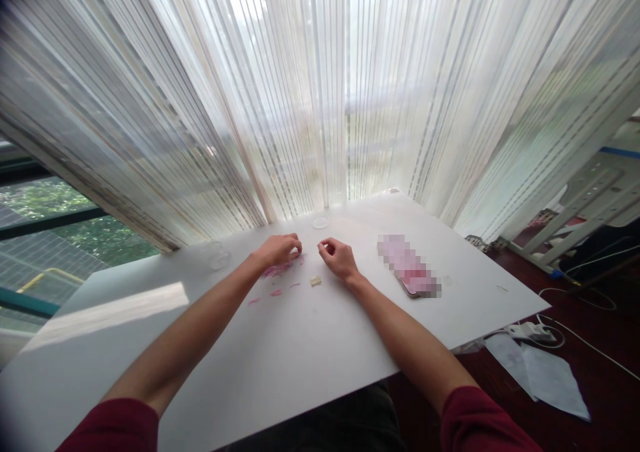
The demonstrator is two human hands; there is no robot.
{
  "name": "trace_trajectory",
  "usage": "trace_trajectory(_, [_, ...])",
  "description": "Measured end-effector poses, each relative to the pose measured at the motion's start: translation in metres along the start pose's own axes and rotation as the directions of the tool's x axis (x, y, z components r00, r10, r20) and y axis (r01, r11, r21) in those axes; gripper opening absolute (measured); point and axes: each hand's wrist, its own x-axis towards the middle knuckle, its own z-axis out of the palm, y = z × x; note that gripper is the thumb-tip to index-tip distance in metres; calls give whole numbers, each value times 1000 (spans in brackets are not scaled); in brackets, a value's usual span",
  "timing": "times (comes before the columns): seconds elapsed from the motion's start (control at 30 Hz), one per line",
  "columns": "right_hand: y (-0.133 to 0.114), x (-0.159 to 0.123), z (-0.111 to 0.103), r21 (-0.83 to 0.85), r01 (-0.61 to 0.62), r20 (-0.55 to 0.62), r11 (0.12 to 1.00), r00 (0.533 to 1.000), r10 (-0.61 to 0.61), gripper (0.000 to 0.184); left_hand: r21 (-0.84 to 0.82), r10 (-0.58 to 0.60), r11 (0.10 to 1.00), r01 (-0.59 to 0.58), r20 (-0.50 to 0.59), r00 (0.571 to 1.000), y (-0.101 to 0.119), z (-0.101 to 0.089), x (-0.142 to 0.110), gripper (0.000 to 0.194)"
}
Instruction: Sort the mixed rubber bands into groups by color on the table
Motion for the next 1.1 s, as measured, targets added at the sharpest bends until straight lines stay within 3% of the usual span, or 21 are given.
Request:
trace_trajectory(0.57, [1,-1,0,2,17,8,1000,1000,-17,31,-197,-85,978,69,-76,993,-12,-11,-21,19])
trace_trajectory(0.7, [-2,-2,-1,-1,29,29,1000,999,-29,30,-300,-113,951,73,-119,986,-16,-7,-43,19])
trace_trajectory(0.87, [-12,-10,-4,-12,151,98,988,984,-149,25,-586,-188,810,-32,-311,932,-3,21,-95,18])
trace_trajectory(1.0, [-31,-30,0,1,359,244,933,905,-348,20,-662,-177,748,-47,-268,947,12,46,-136,15])
trace_trajectory(1.1, [-43,-50,11,70,522,436,850,750,-497,20,-690,-185,723,-11,-210,960,16,59,-156,16])
